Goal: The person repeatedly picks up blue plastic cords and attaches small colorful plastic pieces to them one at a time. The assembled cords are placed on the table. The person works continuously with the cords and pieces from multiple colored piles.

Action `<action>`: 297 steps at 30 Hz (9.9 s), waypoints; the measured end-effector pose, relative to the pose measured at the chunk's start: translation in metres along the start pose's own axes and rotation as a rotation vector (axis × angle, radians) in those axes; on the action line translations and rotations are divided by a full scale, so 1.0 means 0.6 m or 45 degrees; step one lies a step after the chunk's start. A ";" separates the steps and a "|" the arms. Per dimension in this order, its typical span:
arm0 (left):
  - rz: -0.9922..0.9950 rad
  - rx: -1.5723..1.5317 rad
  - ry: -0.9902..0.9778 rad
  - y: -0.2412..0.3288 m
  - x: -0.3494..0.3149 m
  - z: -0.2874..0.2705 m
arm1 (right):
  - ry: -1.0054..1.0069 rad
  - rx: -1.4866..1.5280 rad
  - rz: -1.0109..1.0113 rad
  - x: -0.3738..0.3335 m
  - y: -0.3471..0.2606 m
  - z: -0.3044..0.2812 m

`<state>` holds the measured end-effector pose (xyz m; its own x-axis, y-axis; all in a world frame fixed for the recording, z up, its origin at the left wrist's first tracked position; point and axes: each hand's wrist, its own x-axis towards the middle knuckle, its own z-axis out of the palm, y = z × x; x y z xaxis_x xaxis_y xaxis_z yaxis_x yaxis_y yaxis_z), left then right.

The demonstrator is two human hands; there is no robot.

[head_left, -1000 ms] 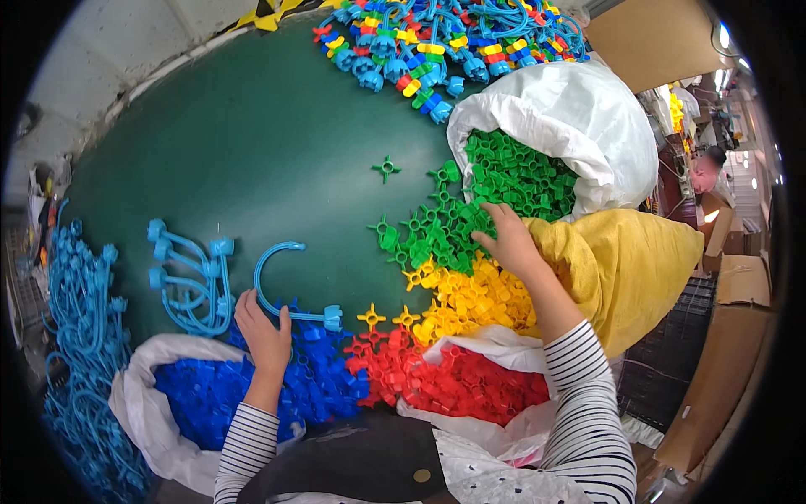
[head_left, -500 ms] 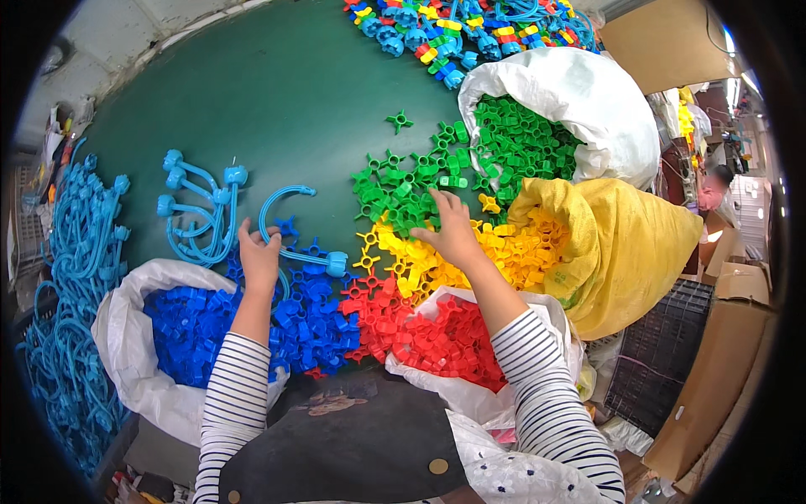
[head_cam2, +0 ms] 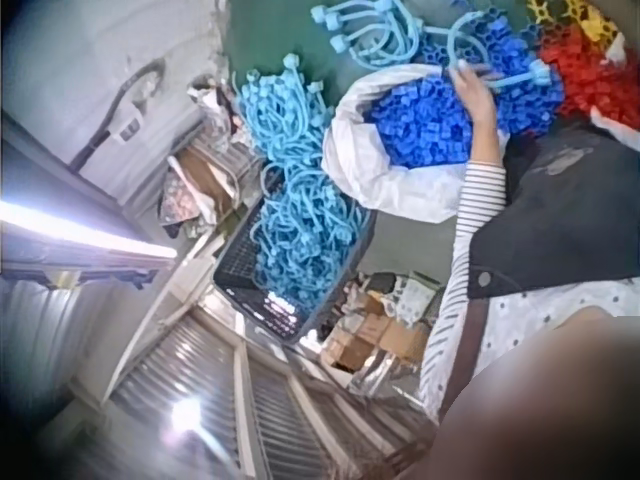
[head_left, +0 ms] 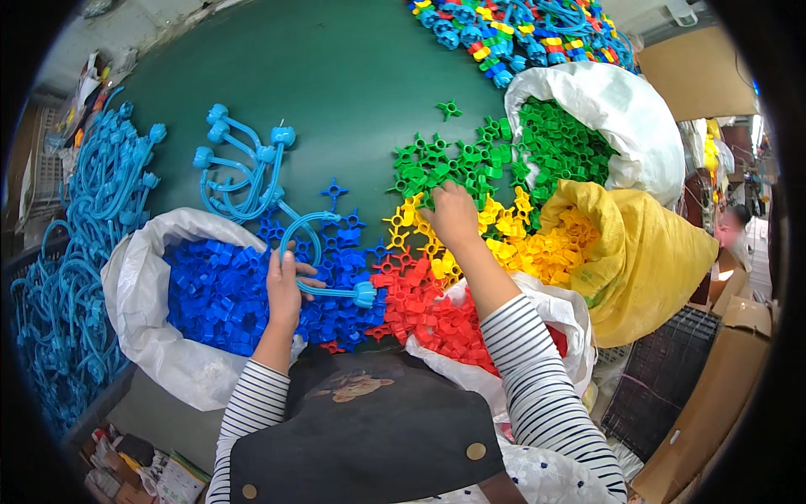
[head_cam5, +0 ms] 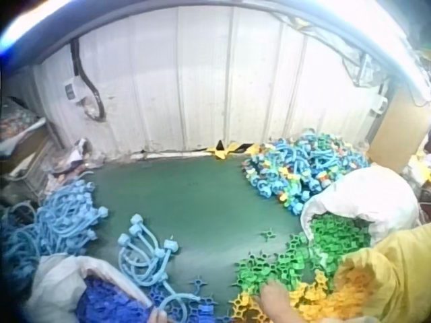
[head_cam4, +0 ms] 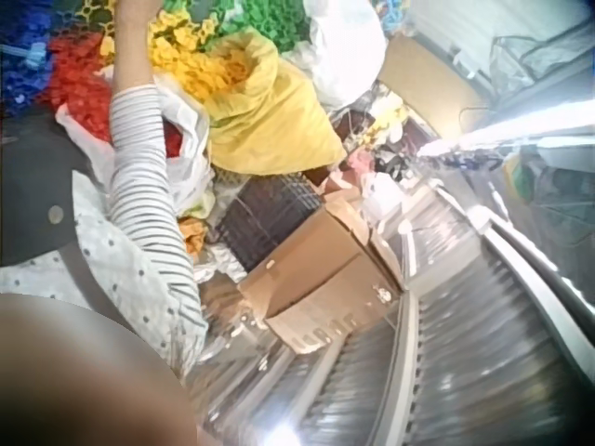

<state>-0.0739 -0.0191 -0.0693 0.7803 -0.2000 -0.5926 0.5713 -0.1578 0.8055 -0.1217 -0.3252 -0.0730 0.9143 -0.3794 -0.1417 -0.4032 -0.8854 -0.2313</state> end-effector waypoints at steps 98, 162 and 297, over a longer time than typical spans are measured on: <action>0.514 -0.227 0.229 0.182 0.025 -0.075 | 0.095 0.295 -0.666 0.026 -0.048 0.048; 0.114 -0.064 -0.057 0.048 0.022 0.042 | 0.199 0.856 -0.658 0.038 -0.172 -0.033; -0.281 -0.845 0.372 0.030 -0.023 -0.089 | -0.175 0.479 -0.891 0.021 -0.266 0.134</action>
<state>-0.0607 0.0326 -0.0464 0.6133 0.0476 -0.7884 0.6830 0.4693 0.5597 -0.0491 -0.1673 -0.1152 0.9565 0.2882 0.0446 0.2536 -0.7464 -0.6153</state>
